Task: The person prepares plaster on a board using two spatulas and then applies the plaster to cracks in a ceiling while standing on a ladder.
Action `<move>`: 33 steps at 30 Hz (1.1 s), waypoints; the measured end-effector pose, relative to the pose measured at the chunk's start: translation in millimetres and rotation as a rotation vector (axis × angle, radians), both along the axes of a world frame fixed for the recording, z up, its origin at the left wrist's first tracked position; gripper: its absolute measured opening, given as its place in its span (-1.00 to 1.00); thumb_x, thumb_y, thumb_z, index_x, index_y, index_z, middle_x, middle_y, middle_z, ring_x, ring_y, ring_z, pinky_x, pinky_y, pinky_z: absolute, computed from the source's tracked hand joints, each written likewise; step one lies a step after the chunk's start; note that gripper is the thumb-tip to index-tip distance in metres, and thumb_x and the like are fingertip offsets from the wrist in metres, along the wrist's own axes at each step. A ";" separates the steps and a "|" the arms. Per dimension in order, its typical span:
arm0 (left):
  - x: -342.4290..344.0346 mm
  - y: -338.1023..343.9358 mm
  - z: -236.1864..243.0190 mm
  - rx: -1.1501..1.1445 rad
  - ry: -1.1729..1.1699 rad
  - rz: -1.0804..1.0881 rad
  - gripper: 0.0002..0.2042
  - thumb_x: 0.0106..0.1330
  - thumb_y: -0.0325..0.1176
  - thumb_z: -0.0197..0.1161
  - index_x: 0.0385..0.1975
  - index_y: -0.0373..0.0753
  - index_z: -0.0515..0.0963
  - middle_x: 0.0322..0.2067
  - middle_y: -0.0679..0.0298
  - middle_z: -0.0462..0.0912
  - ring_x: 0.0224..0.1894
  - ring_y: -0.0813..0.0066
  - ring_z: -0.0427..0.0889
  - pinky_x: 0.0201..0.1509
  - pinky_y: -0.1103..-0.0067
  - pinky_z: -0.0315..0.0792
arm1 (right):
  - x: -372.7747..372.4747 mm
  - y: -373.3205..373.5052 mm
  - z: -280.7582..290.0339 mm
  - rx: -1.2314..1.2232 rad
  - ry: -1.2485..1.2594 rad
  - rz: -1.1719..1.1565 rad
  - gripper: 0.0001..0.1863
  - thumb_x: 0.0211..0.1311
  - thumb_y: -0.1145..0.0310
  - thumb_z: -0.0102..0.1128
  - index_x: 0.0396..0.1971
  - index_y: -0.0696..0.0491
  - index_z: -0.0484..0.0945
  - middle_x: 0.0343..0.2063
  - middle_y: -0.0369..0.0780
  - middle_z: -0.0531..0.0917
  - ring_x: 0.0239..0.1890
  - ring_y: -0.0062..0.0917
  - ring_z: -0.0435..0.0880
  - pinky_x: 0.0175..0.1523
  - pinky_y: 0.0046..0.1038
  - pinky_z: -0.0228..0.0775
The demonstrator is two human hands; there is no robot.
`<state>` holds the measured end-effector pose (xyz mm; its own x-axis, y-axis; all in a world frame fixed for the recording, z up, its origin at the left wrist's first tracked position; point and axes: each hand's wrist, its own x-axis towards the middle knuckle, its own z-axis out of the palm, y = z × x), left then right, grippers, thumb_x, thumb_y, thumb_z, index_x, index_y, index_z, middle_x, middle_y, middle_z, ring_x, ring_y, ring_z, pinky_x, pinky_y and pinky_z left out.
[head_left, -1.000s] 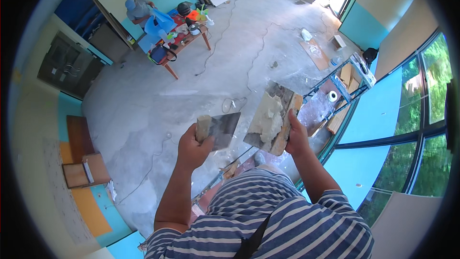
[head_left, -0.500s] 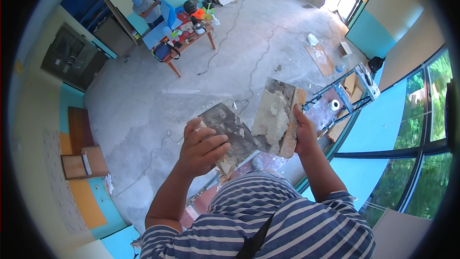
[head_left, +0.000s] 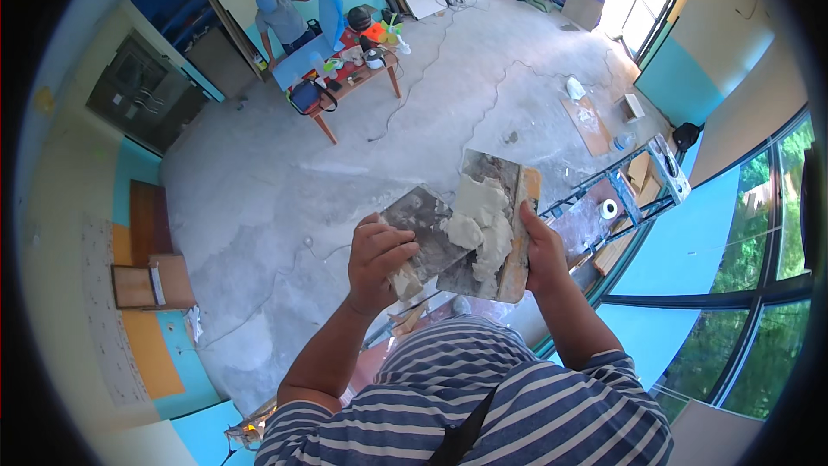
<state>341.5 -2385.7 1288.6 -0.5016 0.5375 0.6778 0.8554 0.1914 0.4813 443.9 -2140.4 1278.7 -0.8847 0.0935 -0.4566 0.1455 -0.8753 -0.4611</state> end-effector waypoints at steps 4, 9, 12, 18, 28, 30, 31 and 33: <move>5.6 9.2 -4.1 0.172 -0.159 0.037 -0.75 0.05 -0.53 0.40 -0.25 -0.19 0.58 -0.19 0.19 0.64 -0.07 0.23 0.57 0.26 0.20 0.35 | -1.6 -3.5 -4.6 -0.034 0.050 -0.003 -0.45 0.46 0.03 -0.10 0.21 0.17 0.33 0.03 -0.06 0.59 0.01 -0.29 0.65 0.11 -0.23 0.52; 0.2 20.8 4.2 0.300 -0.190 0.019 -0.74 0.01 -0.65 0.33 -0.27 -0.23 0.59 -0.18 0.18 0.64 -0.09 0.21 0.58 0.22 0.21 0.38 | -3.3 -2.4 -4.0 -0.121 0.091 0.029 -0.45 0.47 0.02 -0.12 0.23 0.15 0.31 0.05 -0.07 0.58 0.03 -0.27 0.63 0.14 -0.21 0.50; -5.9 29.4 12.5 0.365 -0.203 0.016 -0.76 0.04 -0.69 0.28 -0.29 -0.25 0.55 -0.20 0.16 0.64 -0.10 0.23 0.59 0.23 0.21 0.38 | -8.4 -1.3 2.7 -0.157 0.126 0.073 -0.44 0.47 0.01 -0.14 0.24 0.14 0.29 0.06 -0.07 0.57 0.05 -0.26 0.62 0.15 -0.21 0.49; -23.3 47.8 42.2 0.503 -0.252 0.116 -0.80 0.13 -0.65 0.30 -0.29 -0.27 0.50 -0.25 0.15 0.62 -0.18 0.36 0.61 0.07 0.42 0.46 | -18.8 0.7 6.7 -0.214 0.190 0.104 -0.43 0.48 0.01 -0.17 0.26 0.12 0.28 0.10 -0.07 0.55 0.09 -0.23 0.59 0.21 -0.17 0.43; -98.3 45.7 175.9 0.813 -0.438 -0.013 -0.83 0.23 -0.58 0.28 -0.21 -0.31 0.52 -0.22 0.23 0.60 -0.14 0.49 0.59 0.00 0.54 0.45 | -16.1 -2.1 24.2 -0.132 0.283 0.078 -0.44 0.50 0.04 -0.24 0.31 0.09 0.21 0.23 -0.07 0.41 0.21 -0.14 0.45 0.31 -0.04 0.26; -124.6 35.8 238.8 0.878 -0.309 -0.043 -0.71 0.22 -0.55 0.30 -0.06 -0.31 0.47 -0.19 0.25 0.61 -0.14 0.51 0.60 -0.01 0.54 0.46 | -9.0 -7.2 37.1 -0.127 0.300 0.051 -0.47 0.51 0.07 -0.29 0.28 0.10 0.25 0.17 -0.09 0.47 0.15 -0.15 0.51 0.25 -0.04 0.33; -136.3 34.4 276.2 0.918 -0.244 -0.092 -0.67 0.21 -0.52 0.34 -0.03 -0.28 0.46 -0.21 0.29 0.61 -0.16 0.55 0.59 -0.04 0.56 0.46 | -6.0 -4.5 28.0 -0.113 0.339 0.057 -0.47 0.51 0.07 -0.29 0.28 0.10 0.25 0.17 -0.09 0.47 0.15 -0.15 0.51 0.25 -0.04 0.33; -146.8 25.6 354.9 1.081 -0.188 -0.265 -0.61 0.21 -0.55 0.32 0.03 -0.26 0.41 -0.14 0.30 0.58 -0.11 0.53 0.56 0.02 0.54 0.44 | -2.2 -1.7 11.9 0.031 0.159 0.020 -0.39 0.46 -0.05 -0.17 0.29 0.10 0.25 0.16 -0.08 0.49 0.15 -0.22 0.50 0.27 -0.14 0.34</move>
